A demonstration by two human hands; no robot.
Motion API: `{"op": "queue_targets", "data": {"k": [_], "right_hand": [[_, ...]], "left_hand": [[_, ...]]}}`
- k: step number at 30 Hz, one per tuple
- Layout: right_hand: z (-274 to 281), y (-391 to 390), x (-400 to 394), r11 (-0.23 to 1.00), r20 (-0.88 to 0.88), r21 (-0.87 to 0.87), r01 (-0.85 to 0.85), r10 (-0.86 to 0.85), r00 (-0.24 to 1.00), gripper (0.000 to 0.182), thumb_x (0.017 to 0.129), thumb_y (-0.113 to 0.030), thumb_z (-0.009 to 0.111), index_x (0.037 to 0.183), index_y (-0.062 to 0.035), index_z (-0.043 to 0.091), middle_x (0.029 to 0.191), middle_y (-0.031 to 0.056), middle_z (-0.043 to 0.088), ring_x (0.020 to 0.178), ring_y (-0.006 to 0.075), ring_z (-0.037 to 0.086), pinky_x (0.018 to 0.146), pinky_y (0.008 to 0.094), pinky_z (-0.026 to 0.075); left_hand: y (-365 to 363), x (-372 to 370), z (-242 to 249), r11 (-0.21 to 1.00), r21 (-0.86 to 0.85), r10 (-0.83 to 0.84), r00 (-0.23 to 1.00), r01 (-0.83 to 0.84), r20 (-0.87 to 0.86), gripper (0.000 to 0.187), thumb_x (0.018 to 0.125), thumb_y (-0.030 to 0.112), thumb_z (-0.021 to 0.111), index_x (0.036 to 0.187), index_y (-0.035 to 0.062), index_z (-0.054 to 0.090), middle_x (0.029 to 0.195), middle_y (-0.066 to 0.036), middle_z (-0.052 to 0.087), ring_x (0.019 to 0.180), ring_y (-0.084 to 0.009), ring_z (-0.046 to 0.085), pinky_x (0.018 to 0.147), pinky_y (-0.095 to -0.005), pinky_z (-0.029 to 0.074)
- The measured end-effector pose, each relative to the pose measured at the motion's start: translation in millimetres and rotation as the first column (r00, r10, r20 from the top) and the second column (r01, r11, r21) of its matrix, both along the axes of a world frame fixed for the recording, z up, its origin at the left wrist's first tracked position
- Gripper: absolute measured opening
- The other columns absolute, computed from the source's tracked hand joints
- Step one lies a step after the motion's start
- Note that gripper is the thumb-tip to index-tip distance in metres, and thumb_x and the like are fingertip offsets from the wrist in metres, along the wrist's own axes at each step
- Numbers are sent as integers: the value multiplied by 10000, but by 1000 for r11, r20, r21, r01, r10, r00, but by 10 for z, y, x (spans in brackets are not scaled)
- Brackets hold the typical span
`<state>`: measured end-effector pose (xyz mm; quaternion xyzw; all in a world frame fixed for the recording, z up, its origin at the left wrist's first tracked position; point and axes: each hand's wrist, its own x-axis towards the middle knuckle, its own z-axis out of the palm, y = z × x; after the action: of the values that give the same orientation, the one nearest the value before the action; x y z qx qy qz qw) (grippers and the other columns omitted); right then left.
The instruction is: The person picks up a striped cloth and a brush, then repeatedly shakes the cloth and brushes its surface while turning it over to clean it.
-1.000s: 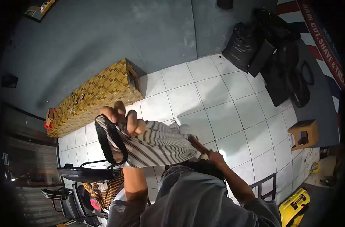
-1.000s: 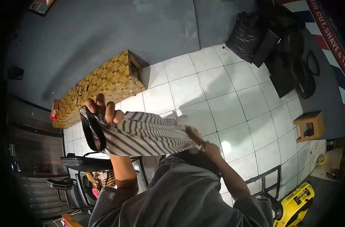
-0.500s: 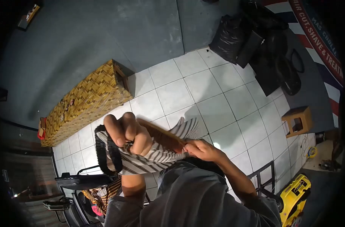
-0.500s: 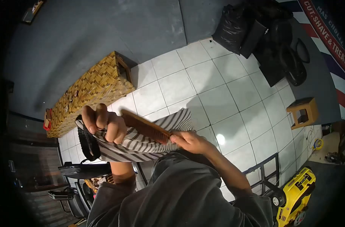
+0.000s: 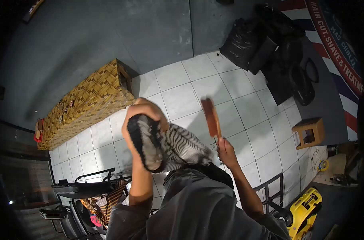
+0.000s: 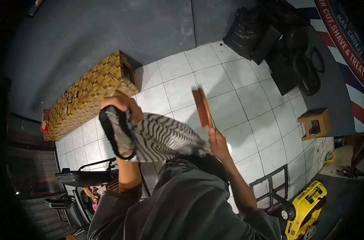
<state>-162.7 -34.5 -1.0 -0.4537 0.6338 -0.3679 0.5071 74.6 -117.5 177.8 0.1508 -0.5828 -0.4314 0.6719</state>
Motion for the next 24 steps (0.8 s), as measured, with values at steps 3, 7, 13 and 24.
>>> {"op": "queue_targets", "data": {"k": [3,7,13,24], "right_hand": [[845,-45,364,982,378,-176,-68,131,917,384,953,-375,260,835,-50,425,597,-16,403,489,48,361,433,197,308],[486,-40,664,835,-32,-473,-281,303,953,352,951,-328,292,913,-11,441,616,99,506,530,191,498,505,295,406],[-1125,146,127,741,-481,470,-480,671,564,345,865,-280,442,1114,-43,477,861,190,613,834,360,596,715,460,463],[63,-62,-24,997,165,61,47,-57,985,389,947,-322,323,768,-14,481,560,40,467,501,139,459,462,282,380]], "left_hand": [[22,-308,138,934,-16,358,929,-358,99,282,801,244,556,869,-22,492,756,-98,503,652,-136,468,574,-224,384],[-64,-433,270,723,-162,689,717,-671,108,185,782,131,479,916,6,468,760,-74,482,680,-116,455,614,-200,354],[-122,-183,230,819,-5,569,813,-574,-124,312,892,324,402,989,28,427,844,-65,455,682,-101,460,601,-222,401],[-50,-483,338,578,-446,816,497,-683,295,252,668,-120,424,853,-25,567,777,-122,506,711,-236,476,678,-303,400]]}}
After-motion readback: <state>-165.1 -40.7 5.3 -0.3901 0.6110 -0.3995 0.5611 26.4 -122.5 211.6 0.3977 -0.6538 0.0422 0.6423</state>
